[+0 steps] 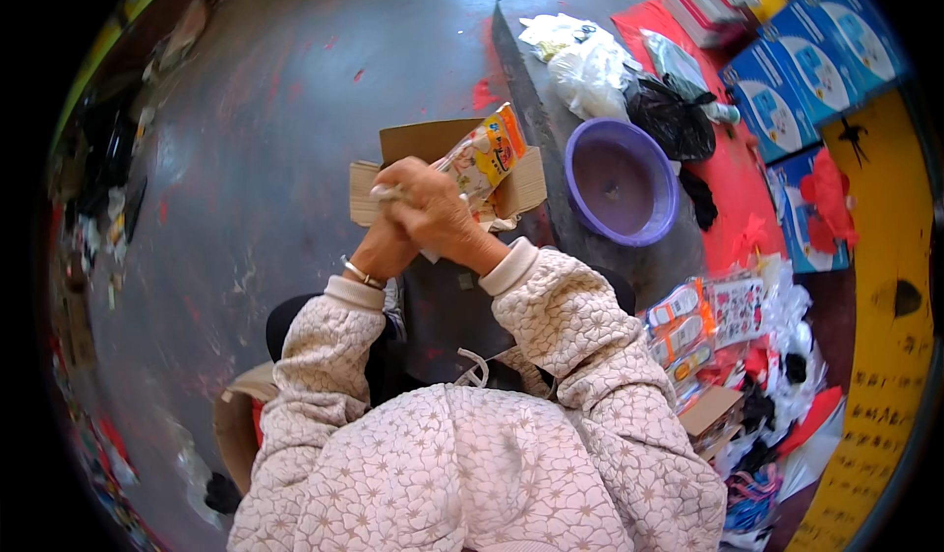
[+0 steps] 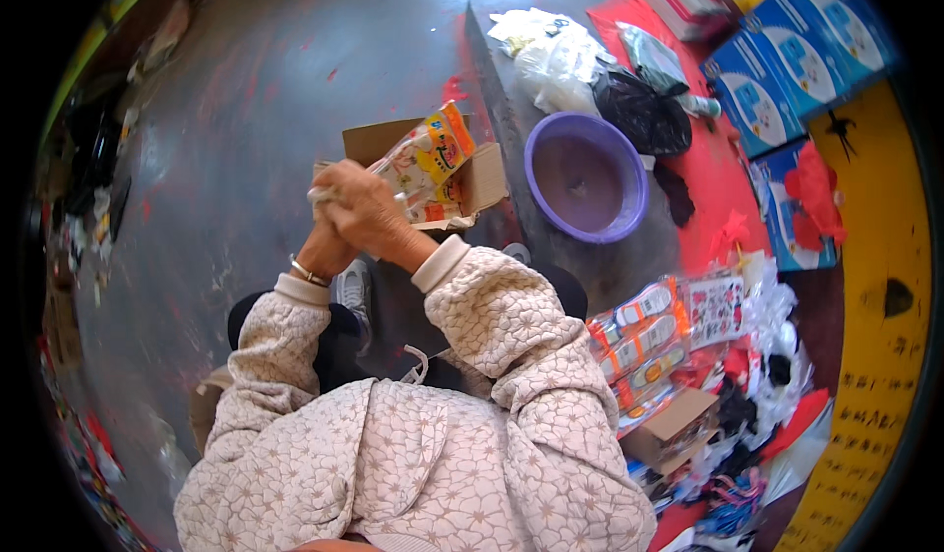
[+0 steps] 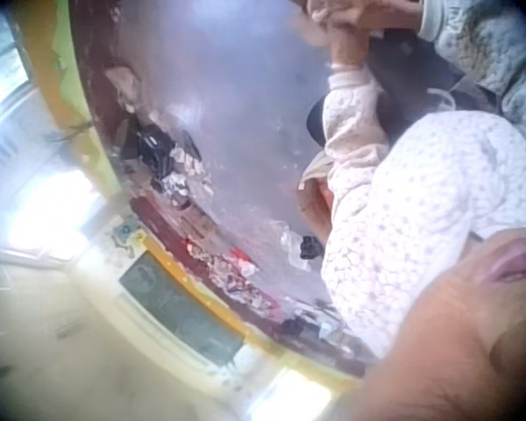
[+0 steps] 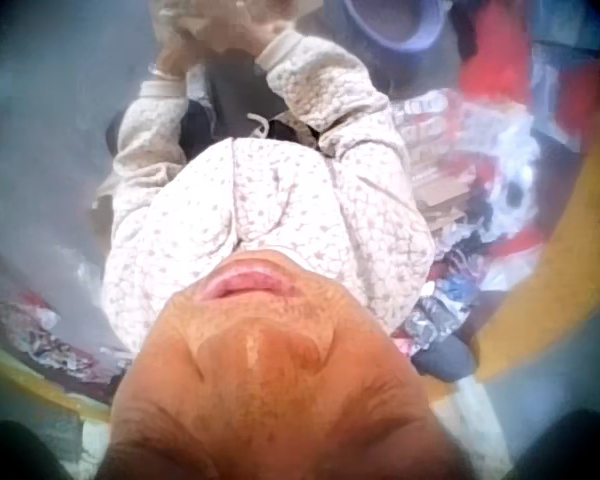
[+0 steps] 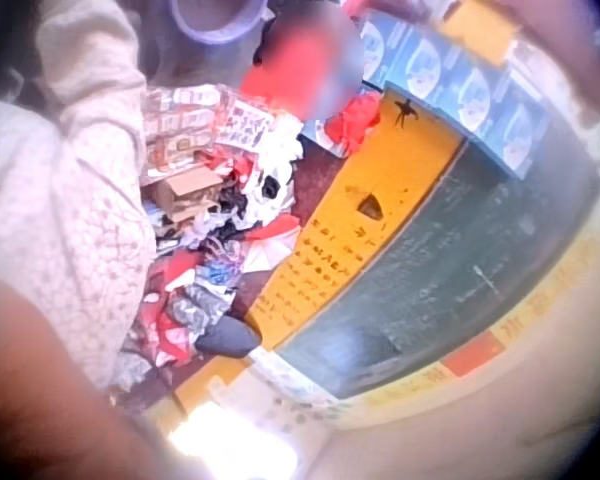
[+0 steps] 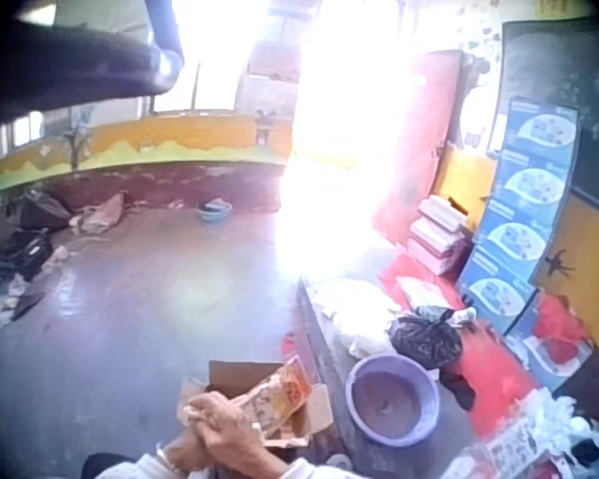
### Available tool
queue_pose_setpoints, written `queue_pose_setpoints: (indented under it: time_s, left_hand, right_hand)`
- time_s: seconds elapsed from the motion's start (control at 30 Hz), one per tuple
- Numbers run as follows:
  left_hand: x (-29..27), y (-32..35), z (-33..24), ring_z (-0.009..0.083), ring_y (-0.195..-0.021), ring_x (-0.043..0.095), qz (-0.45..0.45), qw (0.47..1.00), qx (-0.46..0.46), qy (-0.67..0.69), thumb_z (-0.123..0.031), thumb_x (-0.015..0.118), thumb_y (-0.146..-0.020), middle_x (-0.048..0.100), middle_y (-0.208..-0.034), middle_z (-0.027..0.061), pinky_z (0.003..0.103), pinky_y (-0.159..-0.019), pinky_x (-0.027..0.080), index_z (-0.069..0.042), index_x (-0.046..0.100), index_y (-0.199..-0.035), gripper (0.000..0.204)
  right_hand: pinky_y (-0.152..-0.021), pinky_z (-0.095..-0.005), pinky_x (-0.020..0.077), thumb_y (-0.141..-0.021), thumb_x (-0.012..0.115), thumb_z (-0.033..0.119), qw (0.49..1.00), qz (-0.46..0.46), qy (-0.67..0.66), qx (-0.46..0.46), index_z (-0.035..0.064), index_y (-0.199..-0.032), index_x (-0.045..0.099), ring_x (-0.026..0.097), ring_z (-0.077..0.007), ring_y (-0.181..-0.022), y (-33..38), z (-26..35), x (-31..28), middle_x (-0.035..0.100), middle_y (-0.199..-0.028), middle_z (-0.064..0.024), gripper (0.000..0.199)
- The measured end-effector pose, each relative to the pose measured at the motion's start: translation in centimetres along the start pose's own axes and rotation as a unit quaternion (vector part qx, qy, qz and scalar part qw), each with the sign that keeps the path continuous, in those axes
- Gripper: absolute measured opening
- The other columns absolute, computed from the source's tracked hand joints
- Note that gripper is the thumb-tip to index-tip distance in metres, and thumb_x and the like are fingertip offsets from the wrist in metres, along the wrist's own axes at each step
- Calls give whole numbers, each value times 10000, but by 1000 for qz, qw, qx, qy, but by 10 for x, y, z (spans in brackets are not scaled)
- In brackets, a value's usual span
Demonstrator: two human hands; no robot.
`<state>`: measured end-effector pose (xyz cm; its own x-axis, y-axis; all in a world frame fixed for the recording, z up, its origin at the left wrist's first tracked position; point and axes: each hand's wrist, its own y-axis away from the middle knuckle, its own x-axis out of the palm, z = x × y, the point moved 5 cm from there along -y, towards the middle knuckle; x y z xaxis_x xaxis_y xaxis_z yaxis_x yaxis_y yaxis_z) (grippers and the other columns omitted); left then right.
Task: The person sits on the floor and wipes the surface of packaged items with a cloth before placing them into a cardboard box. The person handles multiple packages and a blue plastic item, wiping each one individually.
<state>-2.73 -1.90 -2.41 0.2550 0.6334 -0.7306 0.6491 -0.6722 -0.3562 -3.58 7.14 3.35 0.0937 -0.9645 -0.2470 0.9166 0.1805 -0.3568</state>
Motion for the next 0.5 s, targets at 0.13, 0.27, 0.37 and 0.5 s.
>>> queue_pose_setpoints:
  time_s: [0.13,0.27,0.37,0.5]
  left_hand:
    - [-9,9,-6,294,-1172,462,22,984,-107,144,-42,529,-796,491,-1237,159,355,-968,387,9,409,-1278,499]
    - [-8,3,-27,278,-1147,490,-54,664,-244,705,53,532,-742,494,-1251,153,362,-945,435,7,423,-1270,541]
    - [-3,11,-11,336,-1125,505,-83,618,-274,733,75,526,-715,501,-1234,201,394,-955,443,32,405,-1276,575]
    - [0,18,17,361,-1109,512,-103,534,-248,802,65,498,-736,503,-1215,228,428,-941,458,72,394,-1261,535]
  right_hand:
    - [-712,-318,469,-771,602,140,997,26,44,-50,23,-885,583,600,-248,-802,-1,14,-9,603,-876,-115,164]
    - [-516,-332,478,-755,558,97,868,-133,460,-134,78,-937,560,603,-258,-653,-6,4,-70,547,-805,-86,183]
    - [-599,-391,490,-778,564,111,847,-293,442,41,84,-928,579,619,-302,-735,1,-23,-164,588,-847,-119,152]
    - [-714,-380,483,-772,611,104,832,-420,330,151,33,-919,611,629,-307,-799,19,-41,-228,645,-868,-159,162]
